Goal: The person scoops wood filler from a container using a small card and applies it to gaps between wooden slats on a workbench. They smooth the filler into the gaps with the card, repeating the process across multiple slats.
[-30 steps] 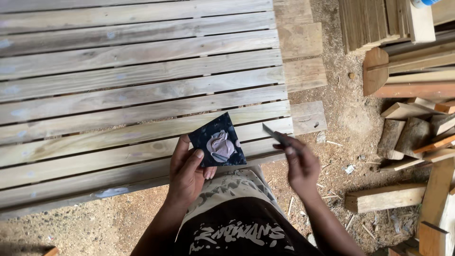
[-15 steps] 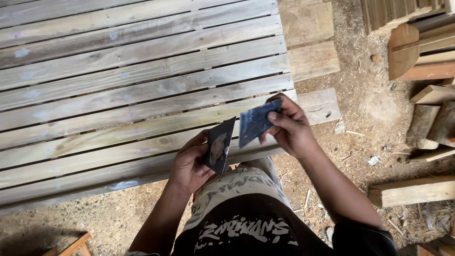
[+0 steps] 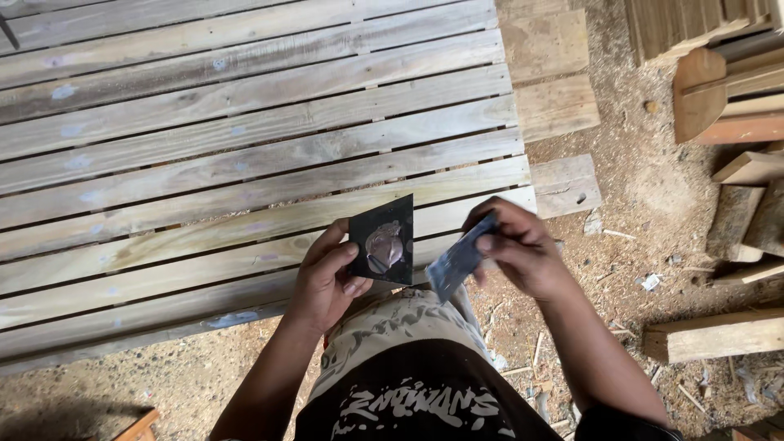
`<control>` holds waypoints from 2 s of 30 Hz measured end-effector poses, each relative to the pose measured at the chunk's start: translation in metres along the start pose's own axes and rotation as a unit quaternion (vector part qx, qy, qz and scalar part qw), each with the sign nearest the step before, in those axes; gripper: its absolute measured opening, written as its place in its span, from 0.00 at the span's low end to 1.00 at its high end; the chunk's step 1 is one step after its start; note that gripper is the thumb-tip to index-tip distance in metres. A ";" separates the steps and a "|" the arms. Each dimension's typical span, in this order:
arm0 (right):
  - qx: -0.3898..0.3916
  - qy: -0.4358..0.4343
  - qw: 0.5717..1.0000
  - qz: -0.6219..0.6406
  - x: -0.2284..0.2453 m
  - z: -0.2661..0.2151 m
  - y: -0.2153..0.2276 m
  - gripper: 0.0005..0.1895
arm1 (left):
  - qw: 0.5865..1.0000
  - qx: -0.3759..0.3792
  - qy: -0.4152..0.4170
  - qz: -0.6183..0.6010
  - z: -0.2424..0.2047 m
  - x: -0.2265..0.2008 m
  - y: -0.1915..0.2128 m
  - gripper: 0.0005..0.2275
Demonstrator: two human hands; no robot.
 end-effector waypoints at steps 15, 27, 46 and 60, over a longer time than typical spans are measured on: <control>-0.006 -0.169 0.901 -0.400 0.038 0.043 0.012 0.15 | 0.988 -0.093 -0.010 0.125 -0.009 -0.014 0.016 0.12; 0.096 -0.069 0.845 -0.521 0.082 0.056 -0.019 0.17 | 0.949 -0.068 -0.067 0.302 -0.009 -0.045 -0.009 0.08; 0.123 -0.143 0.910 -0.368 0.059 0.054 0.007 0.16 | 0.904 -0.158 -0.090 0.387 -0.007 -0.061 0.018 0.09; 0.084 -0.045 0.742 -0.663 -0.080 -0.008 0.070 0.13 | 0.863 -0.453 -0.125 0.189 -0.067 0.024 0.152 0.09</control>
Point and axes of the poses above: each hand's wrist, its own z-axis towards the middle knuckle, its own y-axis out of the back of the hand, x = y × z, the point moved 8 cm from there along z, towards the middle knuckle, and after that the axes turned 12 degrees about y, right-handed, at the moved point
